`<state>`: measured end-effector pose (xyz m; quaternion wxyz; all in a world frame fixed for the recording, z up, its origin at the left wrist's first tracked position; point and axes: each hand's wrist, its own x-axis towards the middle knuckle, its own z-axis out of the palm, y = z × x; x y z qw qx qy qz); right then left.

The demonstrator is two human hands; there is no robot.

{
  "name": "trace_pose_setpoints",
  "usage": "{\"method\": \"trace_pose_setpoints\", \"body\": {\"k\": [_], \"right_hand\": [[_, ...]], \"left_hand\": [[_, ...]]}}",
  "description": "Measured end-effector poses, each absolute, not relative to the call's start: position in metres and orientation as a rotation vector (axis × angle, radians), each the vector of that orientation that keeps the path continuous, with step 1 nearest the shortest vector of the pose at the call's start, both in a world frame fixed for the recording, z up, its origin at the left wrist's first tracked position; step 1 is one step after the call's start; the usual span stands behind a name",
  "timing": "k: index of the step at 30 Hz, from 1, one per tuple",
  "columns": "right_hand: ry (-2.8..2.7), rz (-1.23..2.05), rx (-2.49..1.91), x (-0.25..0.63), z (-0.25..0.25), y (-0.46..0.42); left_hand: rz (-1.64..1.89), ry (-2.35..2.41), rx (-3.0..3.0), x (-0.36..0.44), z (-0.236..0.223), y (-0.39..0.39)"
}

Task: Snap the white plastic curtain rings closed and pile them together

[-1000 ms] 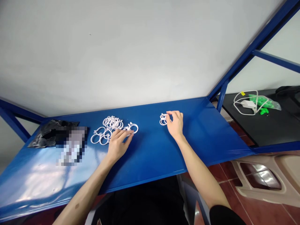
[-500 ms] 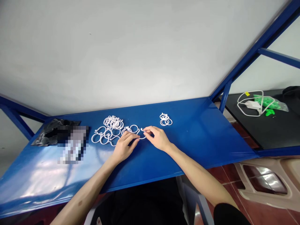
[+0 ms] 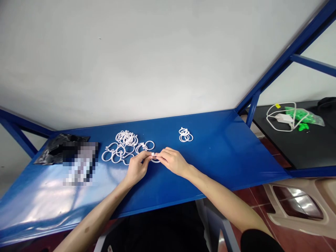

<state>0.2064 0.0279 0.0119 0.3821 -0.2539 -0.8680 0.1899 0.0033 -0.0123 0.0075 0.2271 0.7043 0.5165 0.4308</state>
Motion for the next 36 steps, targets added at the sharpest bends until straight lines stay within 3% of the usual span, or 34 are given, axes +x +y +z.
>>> {"method": "trace_pose_setpoints", "body": {"k": [10,19,26,32,36], "right_hand": [[-2.318,0.405,-0.634,0.206,0.004,0.029],[-1.858,0.212,-1.238,0.244,0.018,0.067],[-1.773,0.049,-1.567,0.279,0.01,0.091],[-1.82,-0.052,-1.383,0.262,0.02,0.078],[-1.977,0.179,-1.117,0.241,0.024,0.062]], "left_hand": [[1.055,1.428,2.286,-0.001,0.002,-0.011],[0.981,1.956,2.536,-0.012,0.004,0.002],[0.907,2.001,2.561,-0.018,-0.004,0.006],[1.05,1.869,2.639,-0.018,0.005,0.003],[1.156,1.573,2.655,-0.013,0.01,0.0]]}}
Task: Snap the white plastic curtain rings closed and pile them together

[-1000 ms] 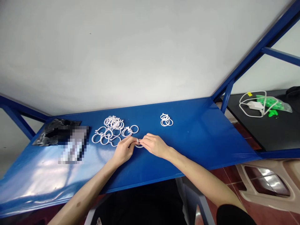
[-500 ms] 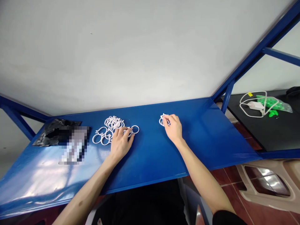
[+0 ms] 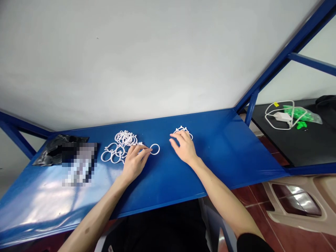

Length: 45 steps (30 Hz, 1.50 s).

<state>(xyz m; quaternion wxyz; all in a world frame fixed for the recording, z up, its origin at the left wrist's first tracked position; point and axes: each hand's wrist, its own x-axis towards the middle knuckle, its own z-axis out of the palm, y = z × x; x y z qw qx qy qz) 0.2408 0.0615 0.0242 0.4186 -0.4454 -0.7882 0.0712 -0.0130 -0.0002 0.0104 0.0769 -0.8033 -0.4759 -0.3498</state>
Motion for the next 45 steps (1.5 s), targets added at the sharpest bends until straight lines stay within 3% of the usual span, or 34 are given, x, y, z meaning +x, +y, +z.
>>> {"method": "trace_pose_setpoints", "body": {"k": [6,12,17,32,39,45], "right_hand": [[-2.145,0.849,-0.934,0.22,0.02,0.044],[-2.028,1.066,-0.954,0.215,0.013,0.041],[-1.947,0.926,-0.971,0.213,0.013,0.04],[-2.18,0.772,-0.755,0.208,0.016,0.029],[-2.284,0.564,-0.685,0.206,0.013,0.029],[-2.087,0.455,-0.988,0.219,0.021,0.045]], "left_hand": [[-1.13,-1.298,-2.594,-0.009,0.007,-0.004],[-1.241,-1.364,-2.572,-0.007,0.006,-0.004],[-1.275,-1.65,-2.479,-0.002,0.006,-0.007],[-1.435,-1.895,-2.616,-0.003,0.001,-0.009],[-1.279,-1.618,-2.587,-0.001,-0.003,-0.008],[-0.979,-1.622,-2.418,-0.004,0.007,-0.005]]}}
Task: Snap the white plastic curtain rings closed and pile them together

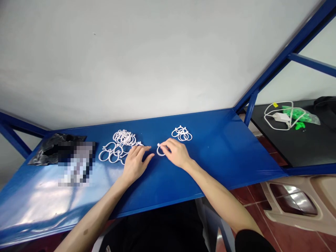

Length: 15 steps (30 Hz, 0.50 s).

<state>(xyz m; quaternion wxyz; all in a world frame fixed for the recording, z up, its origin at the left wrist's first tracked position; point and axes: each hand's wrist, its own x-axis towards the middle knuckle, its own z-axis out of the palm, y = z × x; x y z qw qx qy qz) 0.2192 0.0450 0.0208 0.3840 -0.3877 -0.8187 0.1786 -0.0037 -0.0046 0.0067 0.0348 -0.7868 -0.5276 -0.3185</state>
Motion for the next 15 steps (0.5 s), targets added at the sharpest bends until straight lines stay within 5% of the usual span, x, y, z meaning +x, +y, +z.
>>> {"method": "trace_pose_setpoints", "body": {"k": [15], "right_hand": [[-1.746,0.146,-1.65,0.282,0.009,0.094]], "left_hand": [[-0.748,-1.783,-2.306,-0.024,0.003,-0.001]]}}
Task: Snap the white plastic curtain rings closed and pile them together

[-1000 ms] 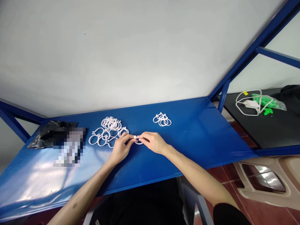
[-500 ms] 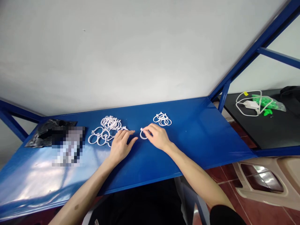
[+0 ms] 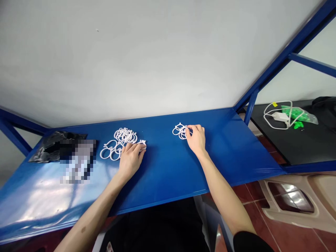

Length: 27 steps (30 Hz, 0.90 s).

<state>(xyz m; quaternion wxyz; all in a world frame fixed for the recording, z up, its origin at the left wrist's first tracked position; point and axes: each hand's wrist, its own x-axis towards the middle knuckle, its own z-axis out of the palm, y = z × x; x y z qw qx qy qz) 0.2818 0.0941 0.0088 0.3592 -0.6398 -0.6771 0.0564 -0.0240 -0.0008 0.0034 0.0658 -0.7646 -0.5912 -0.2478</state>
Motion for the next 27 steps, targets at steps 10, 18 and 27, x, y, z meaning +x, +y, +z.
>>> {"method": "trace_pose_setpoints", "body": {"k": [10,18,27], "right_hand": [[-2.005,0.171,-1.196,0.241,0.02,0.064],[-2.366,0.416,-0.909,0.211,0.016,0.04],[-2.321,0.474,-0.943,0.207,0.013,0.036]], "left_hand": [[-0.954,-1.814,-2.384,-0.022,0.008,-0.003],[-1.095,-1.745,-2.393,-0.017,0.01,-0.005],[-1.245,-1.525,-2.567,-0.007,0.012,-0.011]]}}
